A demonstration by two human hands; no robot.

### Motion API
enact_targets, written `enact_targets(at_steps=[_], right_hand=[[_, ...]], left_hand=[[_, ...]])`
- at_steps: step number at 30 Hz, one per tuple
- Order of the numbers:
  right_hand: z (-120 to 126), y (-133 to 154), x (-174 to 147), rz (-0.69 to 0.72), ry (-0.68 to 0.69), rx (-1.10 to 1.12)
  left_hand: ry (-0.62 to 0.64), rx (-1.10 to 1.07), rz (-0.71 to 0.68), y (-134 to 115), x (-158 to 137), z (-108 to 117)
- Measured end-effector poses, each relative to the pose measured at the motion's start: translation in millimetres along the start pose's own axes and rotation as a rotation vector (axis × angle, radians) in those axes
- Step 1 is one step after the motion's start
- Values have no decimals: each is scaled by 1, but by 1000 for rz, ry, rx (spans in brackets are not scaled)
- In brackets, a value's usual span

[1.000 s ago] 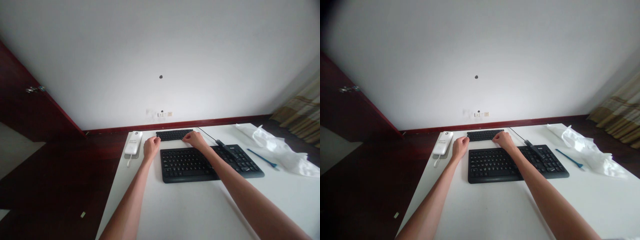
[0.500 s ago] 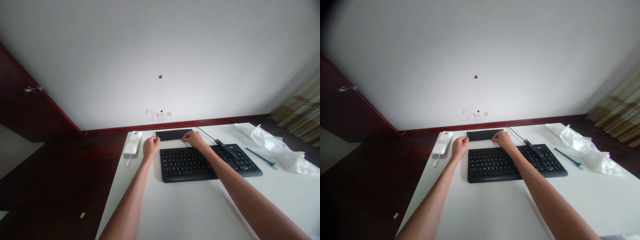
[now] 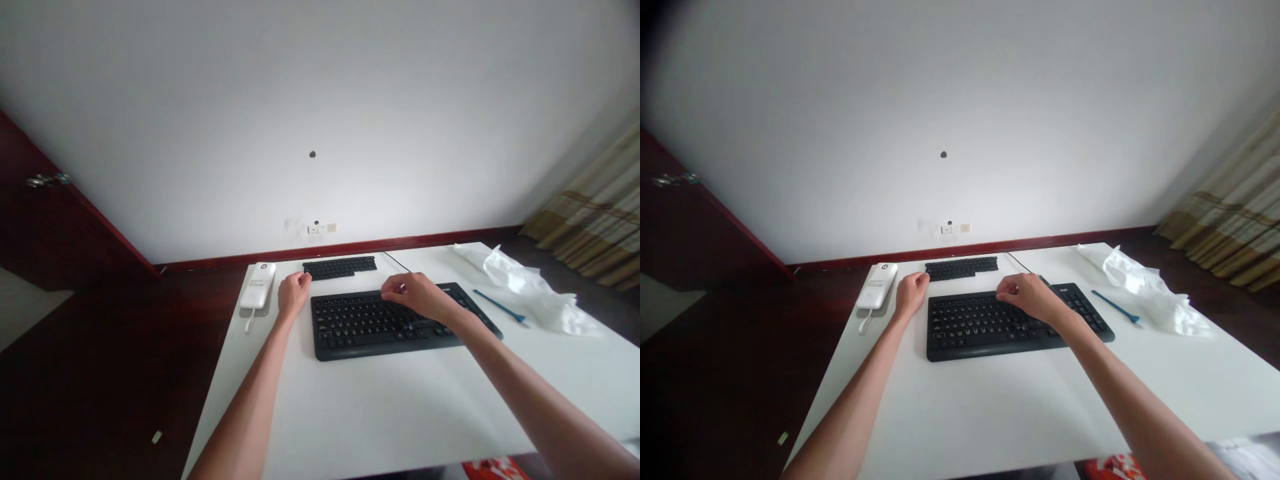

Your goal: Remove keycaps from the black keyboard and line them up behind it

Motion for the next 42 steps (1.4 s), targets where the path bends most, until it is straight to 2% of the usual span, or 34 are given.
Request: enact_targets(at_steps=[7,12,16,20,23,25,30,36,42], right_hand=[[-11,0,-45,114,244,-9],[-17,0,-54,115,250,-1],[-16,2,-51,83,272,91],[-9,-9,-27,24,138,180],[-5,-28,4,-27,-17,163],[-7,-44,25,-70,-74,127],[-27,-64,61,-91,-34,104],[-33,-60,62,-57,-38,162],[-20,-69,43,-191,-94,35]], left_hand=[[0,-2,-18,0,0,0],[4,5,-13,-1,-1,1],[14,4,-3,-1,-1,1],[14,1,0,0,0,0],[12,-8,-6,0,-1,0],[12,-8,-9,0,0,0],[12,14,1,-1,1,0],[8,-1,18,-1,0,0],[17,-4,-1,-1,0,0]])
Point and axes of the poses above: each hand's wrist, its own x-axis towards the middle knuckle, its own z-axis out of the back of the hand, y = z × x, the point moved 7 cm from there along x, towards the middle knuckle, and after that the axes turned 4 degrees about y, right-handed, at the moved point
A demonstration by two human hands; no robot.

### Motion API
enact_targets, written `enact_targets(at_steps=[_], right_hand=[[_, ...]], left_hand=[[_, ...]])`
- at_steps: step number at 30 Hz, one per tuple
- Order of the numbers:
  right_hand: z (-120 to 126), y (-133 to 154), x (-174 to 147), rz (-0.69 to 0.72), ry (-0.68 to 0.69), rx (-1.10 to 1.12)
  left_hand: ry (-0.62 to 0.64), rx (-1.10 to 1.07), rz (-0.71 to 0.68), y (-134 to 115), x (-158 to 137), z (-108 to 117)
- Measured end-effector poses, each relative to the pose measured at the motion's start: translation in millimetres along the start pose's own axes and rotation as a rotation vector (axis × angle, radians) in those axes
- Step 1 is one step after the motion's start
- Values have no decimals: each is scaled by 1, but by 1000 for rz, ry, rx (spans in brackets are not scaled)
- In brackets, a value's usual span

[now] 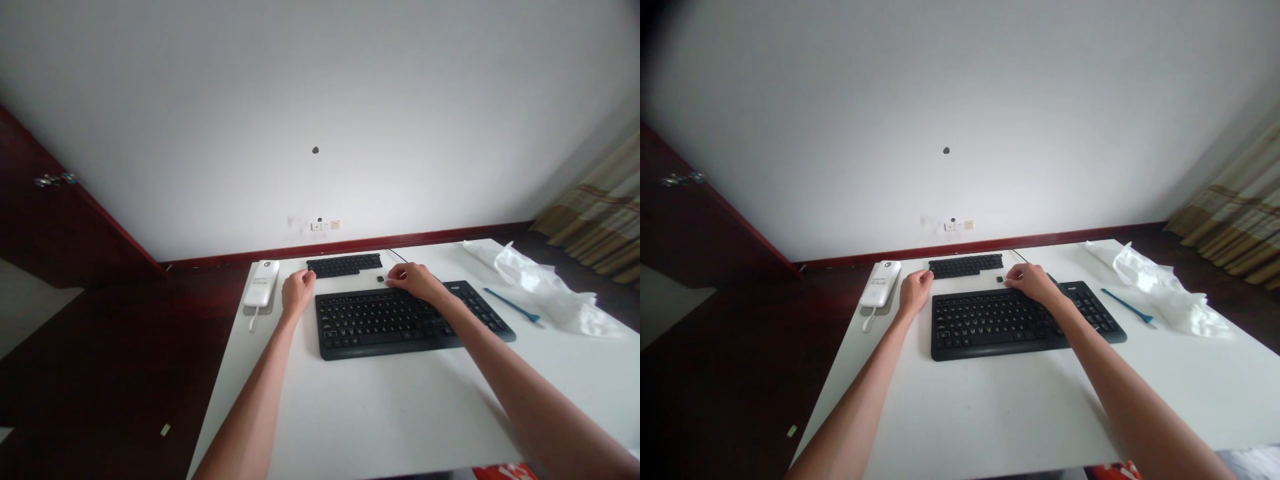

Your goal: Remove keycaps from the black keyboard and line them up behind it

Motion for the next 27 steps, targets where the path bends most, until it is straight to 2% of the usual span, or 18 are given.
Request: enact_targets(at_steps=[13,27], right_hand=[[-13,18,13,-69,22,-99],[-27,38,33,-74,-38,-146]], left_hand=[[-5,1,0,1,0,0],[2,-2,31,1,0,0]])
Point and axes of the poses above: each hand's wrist, its own x-axis towards the middle knuckle, its own z-axis out of the back of the hand, y = z × x, the point moved 7 cm from there along x, towards the middle knuckle, and after that the axes turned 4 degrees about y, right-handed, at the moved point
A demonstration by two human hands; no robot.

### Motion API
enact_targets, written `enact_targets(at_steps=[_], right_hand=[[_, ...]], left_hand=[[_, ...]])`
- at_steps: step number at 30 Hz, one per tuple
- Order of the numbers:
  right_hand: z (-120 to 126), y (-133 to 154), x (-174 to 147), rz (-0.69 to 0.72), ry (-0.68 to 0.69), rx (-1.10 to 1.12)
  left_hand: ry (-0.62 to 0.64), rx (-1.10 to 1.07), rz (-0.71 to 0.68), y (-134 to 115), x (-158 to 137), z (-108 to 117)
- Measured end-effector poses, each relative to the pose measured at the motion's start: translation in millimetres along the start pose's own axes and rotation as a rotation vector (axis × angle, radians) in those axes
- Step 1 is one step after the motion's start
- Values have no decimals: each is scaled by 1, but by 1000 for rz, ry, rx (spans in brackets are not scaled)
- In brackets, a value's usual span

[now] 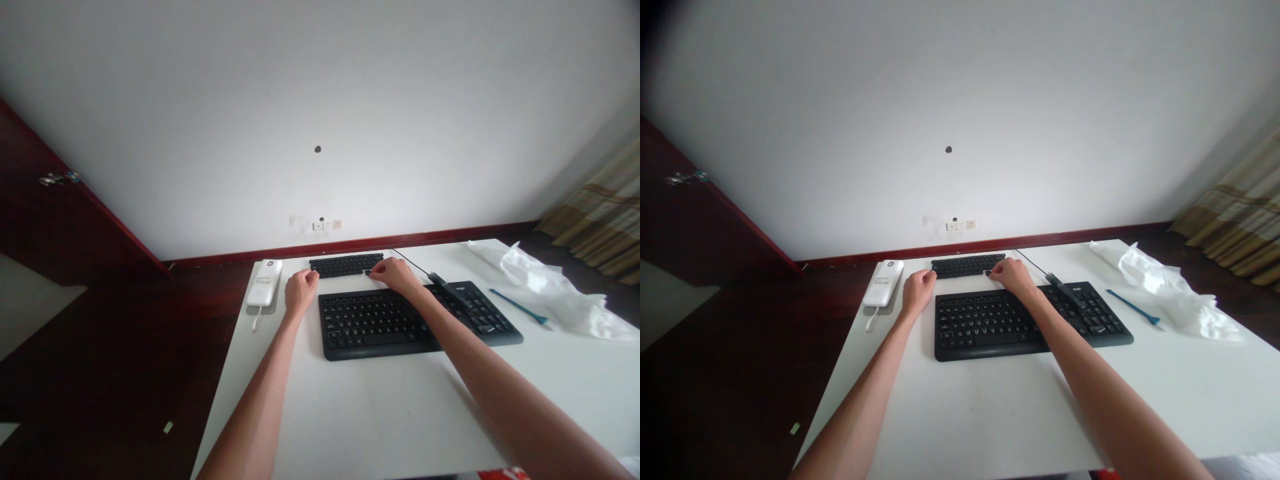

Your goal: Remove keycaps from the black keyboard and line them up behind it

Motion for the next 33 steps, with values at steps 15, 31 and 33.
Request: enact_targets(at_steps=[15,31,33], right_hand=[[-3,8,0,-14,-24,8],[8,9,-10,-23,-22,-5],[20,8,-22,16,-28,-5]], left_hand=[[3,-10,-5,0,0,0],[-2,11,-10,-3,0,1],[0,13,-12,-2,0,1]])
Point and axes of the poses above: each hand's wrist, its own x-axis towards the middle knuckle, its own z-axis out of the back of the hand, y = z × x, the point moved 7 cm from there along x, towards the middle knuckle, and after that the axes turned 4 degrees about y, right-handed, at the moved point
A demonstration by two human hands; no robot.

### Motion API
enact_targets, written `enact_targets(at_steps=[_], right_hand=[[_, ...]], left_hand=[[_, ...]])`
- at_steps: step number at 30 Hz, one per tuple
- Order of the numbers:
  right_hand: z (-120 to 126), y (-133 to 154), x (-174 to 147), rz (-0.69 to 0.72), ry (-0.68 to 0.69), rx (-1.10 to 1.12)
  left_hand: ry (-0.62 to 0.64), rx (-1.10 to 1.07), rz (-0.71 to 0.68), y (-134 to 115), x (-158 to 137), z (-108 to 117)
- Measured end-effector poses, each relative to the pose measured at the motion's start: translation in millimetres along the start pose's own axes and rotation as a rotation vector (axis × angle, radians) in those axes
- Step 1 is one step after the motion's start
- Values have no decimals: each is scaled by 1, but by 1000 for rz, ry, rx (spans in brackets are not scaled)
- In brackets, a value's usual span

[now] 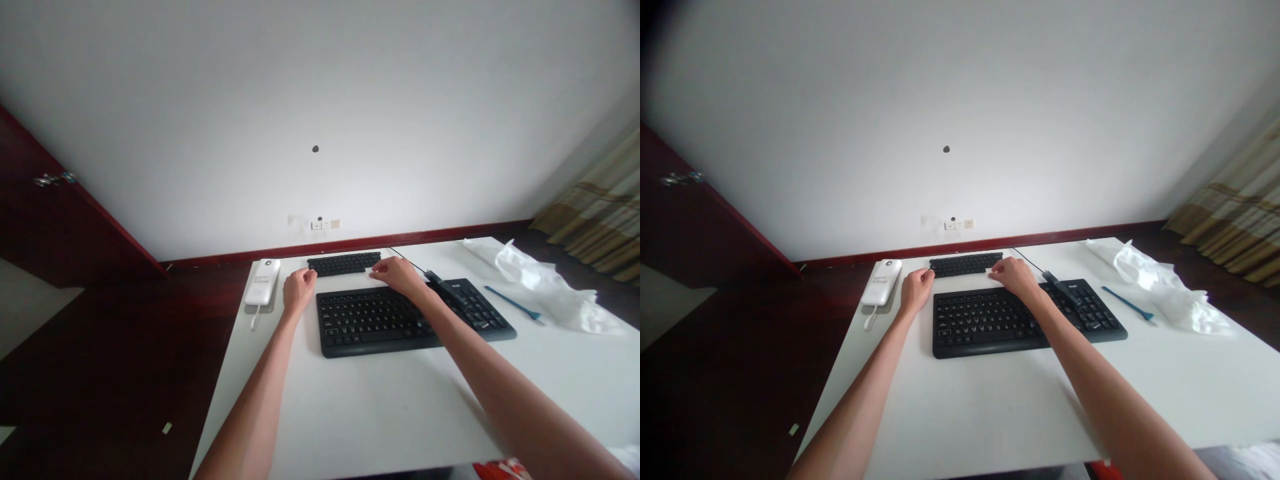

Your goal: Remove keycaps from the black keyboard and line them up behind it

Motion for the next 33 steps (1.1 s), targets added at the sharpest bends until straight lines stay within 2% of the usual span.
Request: enact_targets(at_steps=[3,7,12,15,22,28,33], right_hand=[[25,-6,-28,73,3,31],[45,-20,-73,163,116,69],[35,-39,-111,184,258,55],[27,-45,-117,162,259,69],[31,-41,-99,120,230,203],[28,-37,-44,119,87,127],[4,-37,-2,85,150,75]], left_hand=[[8,13,10,2,0,-1],[3,13,5,2,1,-2],[-2,-2,-4,3,1,-2],[-12,2,-19,3,1,-2],[-18,-7,-27,3,1,-3],[-17,-11,-26,3,2,-3],[-2,4,4,2,2,-2]])
Point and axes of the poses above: each hand's wrist, its own x-axis towards the middle knuckle, its own z-axis out of the back of the hand, y = z × x, the point moved 7 cm from there along x, towards the middle knuckle, and after that the axes turned 4 degrees about y, right-handed, at the moved point
